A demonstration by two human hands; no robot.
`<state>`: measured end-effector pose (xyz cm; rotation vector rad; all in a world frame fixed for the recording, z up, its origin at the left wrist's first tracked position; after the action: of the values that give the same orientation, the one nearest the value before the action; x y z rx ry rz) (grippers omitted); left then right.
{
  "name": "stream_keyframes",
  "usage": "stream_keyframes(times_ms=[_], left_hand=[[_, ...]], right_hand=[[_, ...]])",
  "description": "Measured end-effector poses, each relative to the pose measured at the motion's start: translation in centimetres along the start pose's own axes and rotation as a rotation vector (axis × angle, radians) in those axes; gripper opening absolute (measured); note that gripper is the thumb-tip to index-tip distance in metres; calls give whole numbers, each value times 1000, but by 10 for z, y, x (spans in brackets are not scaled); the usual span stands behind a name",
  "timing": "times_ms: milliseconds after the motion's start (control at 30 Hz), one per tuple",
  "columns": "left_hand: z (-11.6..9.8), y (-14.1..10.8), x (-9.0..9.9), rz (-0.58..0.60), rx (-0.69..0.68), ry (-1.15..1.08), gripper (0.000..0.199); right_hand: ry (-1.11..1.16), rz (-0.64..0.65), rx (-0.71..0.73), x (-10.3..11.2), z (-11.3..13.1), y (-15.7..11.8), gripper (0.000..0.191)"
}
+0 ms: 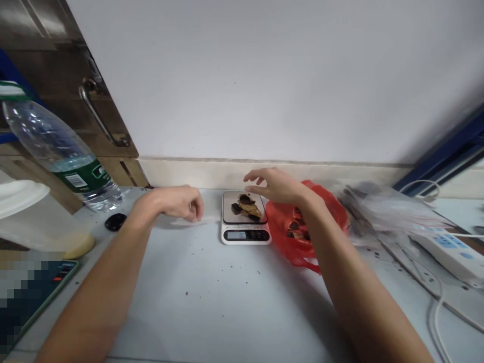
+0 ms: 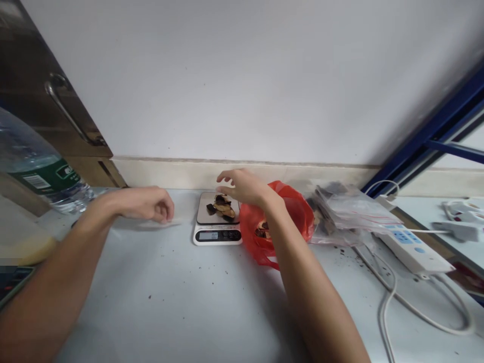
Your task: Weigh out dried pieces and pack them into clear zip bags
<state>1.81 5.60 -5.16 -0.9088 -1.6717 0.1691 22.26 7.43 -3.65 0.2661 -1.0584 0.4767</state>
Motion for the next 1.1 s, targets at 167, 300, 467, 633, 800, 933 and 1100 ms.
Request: stream_keyframes(times_ms=[167, 300, 467, 633, 800, 933, 1100], left_hand=[[-10, -23, 32, -363, -77, -180, 25], [-25, -32, 36, -533, -198, -339, 30], [-32, -37, 37, -635, -230, -371, 33], [-35, -38, 37, -654, -221, -370, 31], [-43, -49, 42, -852, -204, -277, 24], [-53, -48, 41, -842, -315, -185, 66], [-57, -29, 27, -619, -349, -19, 117]], right_hand=[[178, -33, 263, 7, 31, -11, 25], [228, 116, 392, -11, 55, -12, 28], [316, 9, 412, -13, 59, -8, 25], [273, -60, 408, -10, 59, -8, 27], [191, -227, 220, -10, 47, 1, 18], [392, -378, 250, -3, 48, -1, 15], [476, -380, 272, 3, 53, -5, 11]])
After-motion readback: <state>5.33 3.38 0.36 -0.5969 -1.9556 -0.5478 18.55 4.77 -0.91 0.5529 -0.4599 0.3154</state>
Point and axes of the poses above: each hand's wrist, its own y-axis towards the middle knuckle, its own x-axis out of the back of the hand, z = x × y, the point moved 6 cm from there along y, towards the middle knuckle, and after that the axes turned 8 degrees about z, right-handed, at the moved point
